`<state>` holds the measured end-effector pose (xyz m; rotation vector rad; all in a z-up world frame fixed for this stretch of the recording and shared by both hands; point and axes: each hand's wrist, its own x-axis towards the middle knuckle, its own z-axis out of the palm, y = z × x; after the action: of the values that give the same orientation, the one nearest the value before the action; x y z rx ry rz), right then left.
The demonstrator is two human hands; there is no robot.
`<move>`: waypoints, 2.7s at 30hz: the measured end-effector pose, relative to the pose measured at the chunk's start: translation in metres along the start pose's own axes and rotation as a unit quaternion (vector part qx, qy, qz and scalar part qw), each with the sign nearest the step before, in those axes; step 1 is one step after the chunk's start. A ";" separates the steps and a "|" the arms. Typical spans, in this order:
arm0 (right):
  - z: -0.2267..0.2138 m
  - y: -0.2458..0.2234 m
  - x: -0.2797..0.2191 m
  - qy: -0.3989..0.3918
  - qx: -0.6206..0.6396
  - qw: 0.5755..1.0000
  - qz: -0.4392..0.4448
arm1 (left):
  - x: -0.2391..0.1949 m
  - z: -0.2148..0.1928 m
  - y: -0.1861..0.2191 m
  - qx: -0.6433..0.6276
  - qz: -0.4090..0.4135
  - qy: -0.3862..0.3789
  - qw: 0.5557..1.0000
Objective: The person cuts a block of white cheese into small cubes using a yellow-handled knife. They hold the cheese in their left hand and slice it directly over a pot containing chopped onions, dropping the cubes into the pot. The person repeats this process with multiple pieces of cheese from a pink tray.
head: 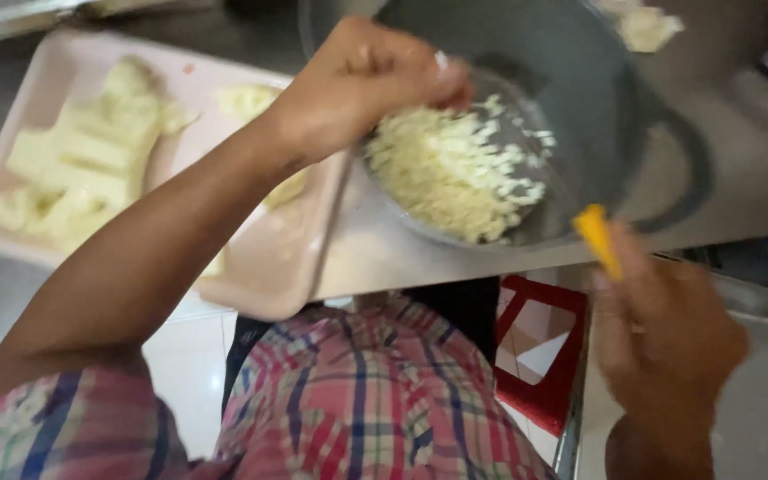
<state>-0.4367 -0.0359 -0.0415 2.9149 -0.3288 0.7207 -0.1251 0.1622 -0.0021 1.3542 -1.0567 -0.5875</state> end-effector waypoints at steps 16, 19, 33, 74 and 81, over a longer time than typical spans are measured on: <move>0.012 -0.148 0.017 -0.037 0.400 0.916 0.000 | -0.251 -0.038 -0.077 0.588 -0.398 0.191 0.677; 0.013 -0.171 0.030 -0.085 0.435 0.896 -0.003 | -0.259 -0.031 -0.108 0.620 -0.364 0.197 0.666; 0.022 -0.191 0.028 -0.090 0.400 0.912 -0.026 | -0.256 -0.042 -0.115 0.226 -0.142 0.389 0.881; 0.064 -0.229 0.023 -0.023 0.362 0.919 -0.155 | -0.175 0.003 -0.061 -0.558 0.253 0.240 0.753; 0.061 -0.231 0.031 -0.081 0.412 0.899 -0.128 | -0.174 0.007 -0.060 -0.539 0.192 0.309 0.760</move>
<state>-0.3276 0.1723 -0.0956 3.6993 0.4777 0.6929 -0.1951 0.2964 -0.1066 0.2134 -0.2697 -0.2836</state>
